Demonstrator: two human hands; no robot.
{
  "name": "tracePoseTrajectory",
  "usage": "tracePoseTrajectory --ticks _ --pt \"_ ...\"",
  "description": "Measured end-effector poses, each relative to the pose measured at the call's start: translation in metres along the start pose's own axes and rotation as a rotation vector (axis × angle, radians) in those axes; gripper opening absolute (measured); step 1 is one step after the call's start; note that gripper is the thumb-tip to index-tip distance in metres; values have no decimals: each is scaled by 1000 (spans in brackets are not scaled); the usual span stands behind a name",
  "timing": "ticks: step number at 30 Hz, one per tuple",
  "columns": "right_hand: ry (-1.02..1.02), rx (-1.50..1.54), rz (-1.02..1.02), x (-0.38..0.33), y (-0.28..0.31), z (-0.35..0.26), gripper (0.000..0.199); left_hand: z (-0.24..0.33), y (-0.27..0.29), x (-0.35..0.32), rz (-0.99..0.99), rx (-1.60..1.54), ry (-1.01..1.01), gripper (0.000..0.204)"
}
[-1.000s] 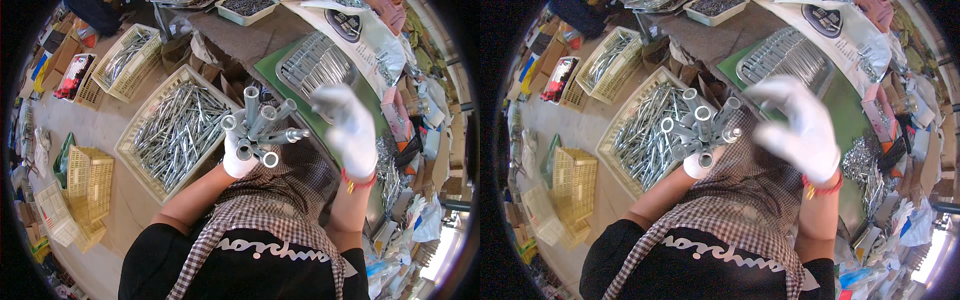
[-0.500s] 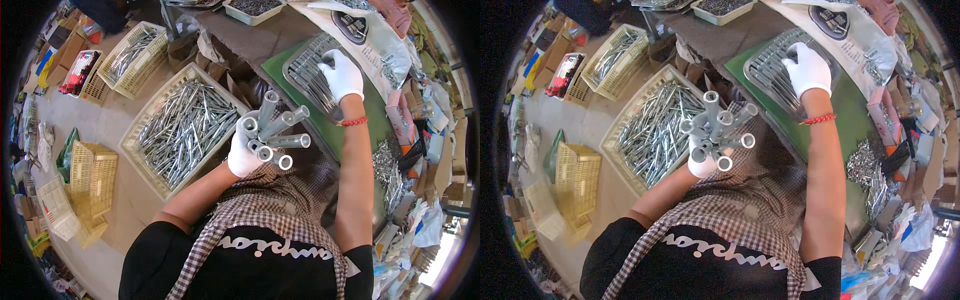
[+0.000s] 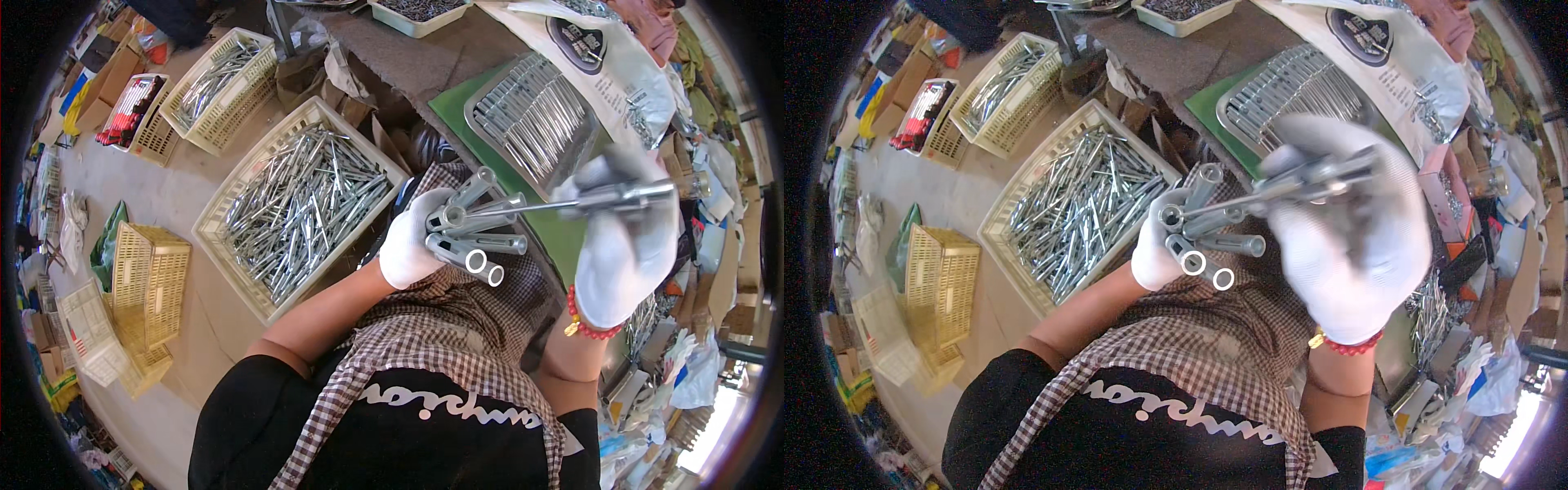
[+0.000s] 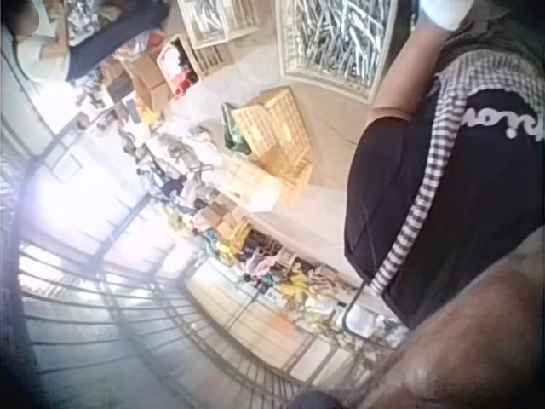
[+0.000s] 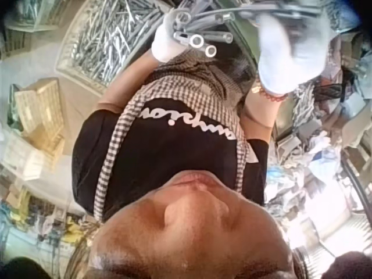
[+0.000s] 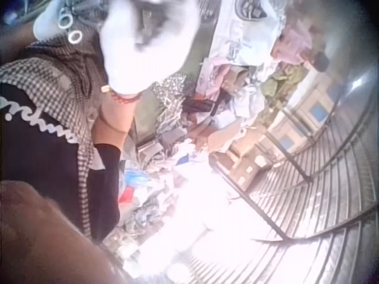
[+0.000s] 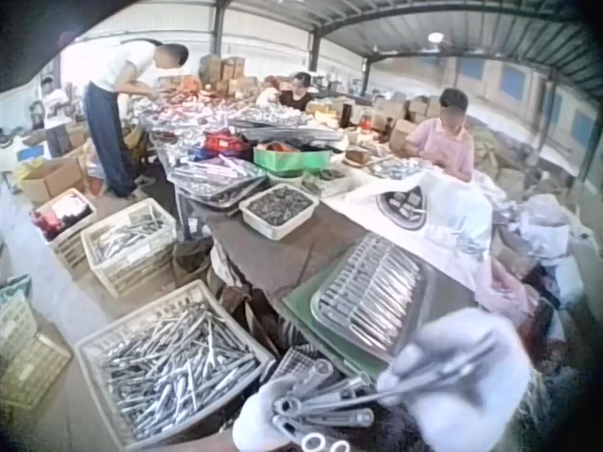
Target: The recorder is assembling small metal parts into a complex structural component at a workbench.
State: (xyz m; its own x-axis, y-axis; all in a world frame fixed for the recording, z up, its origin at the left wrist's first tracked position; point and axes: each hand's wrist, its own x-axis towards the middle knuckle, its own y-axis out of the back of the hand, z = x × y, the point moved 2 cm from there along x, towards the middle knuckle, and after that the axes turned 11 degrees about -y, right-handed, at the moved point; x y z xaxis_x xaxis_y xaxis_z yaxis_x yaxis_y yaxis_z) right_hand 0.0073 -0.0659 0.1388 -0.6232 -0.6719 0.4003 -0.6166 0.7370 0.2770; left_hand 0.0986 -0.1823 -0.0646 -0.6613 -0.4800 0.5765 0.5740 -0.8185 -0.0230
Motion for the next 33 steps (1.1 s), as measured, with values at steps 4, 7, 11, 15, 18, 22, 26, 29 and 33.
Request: tracePoseTrajectory --ticks 4,7,11,15,18,22,26,29,33 --pt "47 -303 -25 -3 -11 3 26 6 0 2 -51 44 46 68" --pt "191 -427 -138 -3 -16 11 31 9 0 6 -161 155 120 64" --pt "222 -543 -223 -2 -22 11 32 4 -2 4 -166 160 94 57" --pt "242 -546 -242 -5 -26 15 32 -9 -5 -1 -199 137 89 57" --pt "258 -572 -221 -6 -24 15 31 -5 -4 3 -203 128 102 58" --pt "228 -552 -215 -3 -24 21 36 -8 -4 -2 -177 105 54 62" --pt "331 -585 -204 -3 -27 17 37 -14 -3 -5 -141 75 61 63" --pt "328 -594 -204 -3 -27 18 37 -10 -3 -4 -142 127 34 61" --pt "260 -543 -198 -2 -25 21 38 -2 -3 2 -97 157 -16 60"
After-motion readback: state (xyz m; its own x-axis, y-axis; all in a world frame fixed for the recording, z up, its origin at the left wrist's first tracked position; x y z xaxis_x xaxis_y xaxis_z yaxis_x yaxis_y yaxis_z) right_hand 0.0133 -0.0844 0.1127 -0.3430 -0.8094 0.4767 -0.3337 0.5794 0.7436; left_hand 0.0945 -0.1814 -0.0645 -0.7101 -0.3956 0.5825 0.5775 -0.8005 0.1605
